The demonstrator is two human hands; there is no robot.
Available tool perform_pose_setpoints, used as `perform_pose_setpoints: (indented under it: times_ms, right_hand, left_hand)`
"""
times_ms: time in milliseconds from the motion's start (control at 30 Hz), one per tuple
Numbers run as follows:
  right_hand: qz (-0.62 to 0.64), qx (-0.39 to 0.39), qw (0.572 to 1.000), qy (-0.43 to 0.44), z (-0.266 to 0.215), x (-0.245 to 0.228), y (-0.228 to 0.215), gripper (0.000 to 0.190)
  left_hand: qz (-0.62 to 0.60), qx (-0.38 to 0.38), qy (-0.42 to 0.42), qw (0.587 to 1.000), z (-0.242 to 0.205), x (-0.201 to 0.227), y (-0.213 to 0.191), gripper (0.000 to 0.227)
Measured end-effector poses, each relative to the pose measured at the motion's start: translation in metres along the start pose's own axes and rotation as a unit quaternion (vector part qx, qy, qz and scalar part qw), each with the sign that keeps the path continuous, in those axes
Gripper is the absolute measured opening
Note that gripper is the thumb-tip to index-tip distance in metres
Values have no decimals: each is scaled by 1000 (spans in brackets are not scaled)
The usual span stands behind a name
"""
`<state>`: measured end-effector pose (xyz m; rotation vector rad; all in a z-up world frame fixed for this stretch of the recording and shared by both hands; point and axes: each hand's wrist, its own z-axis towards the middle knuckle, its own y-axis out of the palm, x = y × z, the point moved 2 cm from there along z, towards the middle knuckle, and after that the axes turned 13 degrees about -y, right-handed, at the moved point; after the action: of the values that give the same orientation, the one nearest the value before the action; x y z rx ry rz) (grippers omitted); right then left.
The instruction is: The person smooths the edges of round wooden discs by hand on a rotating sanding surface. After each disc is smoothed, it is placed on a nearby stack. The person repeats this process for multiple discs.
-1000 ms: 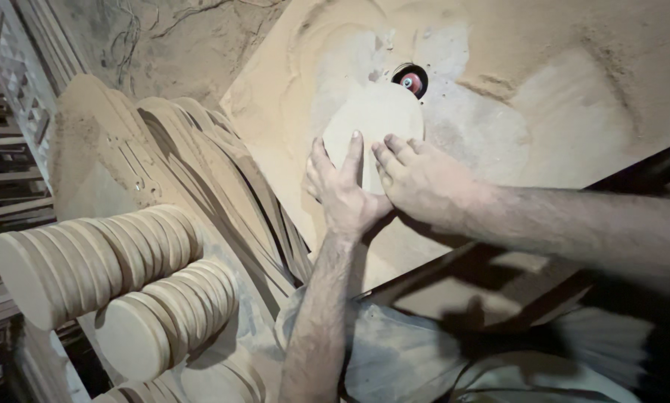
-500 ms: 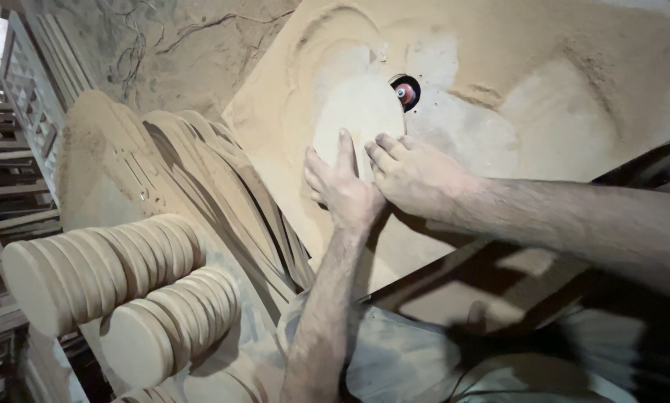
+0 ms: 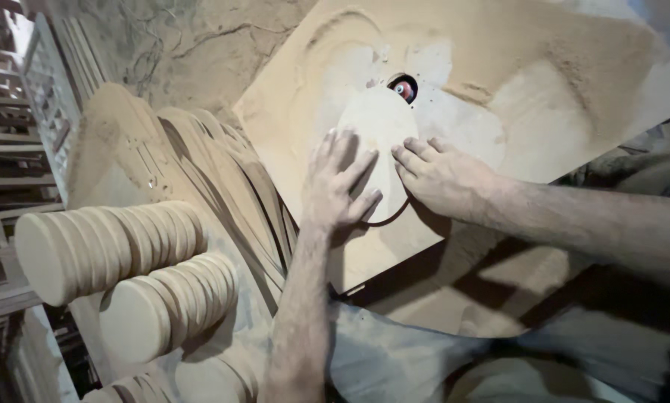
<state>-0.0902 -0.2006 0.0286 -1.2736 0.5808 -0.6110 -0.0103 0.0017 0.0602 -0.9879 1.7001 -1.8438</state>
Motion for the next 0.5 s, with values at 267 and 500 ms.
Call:
perform_pose_setpoints:
  times_ms: [267,500]
  right_hand:
    - [8,-21,1000,-21,-24,-26,-1,56]
    - [23,-18,1000,4,-27,-19,10,60]
  left_hand:
    - [-32,-10,-15,999,14,8,26,63]
    - [1,91,-112,989,25,26,51,56]
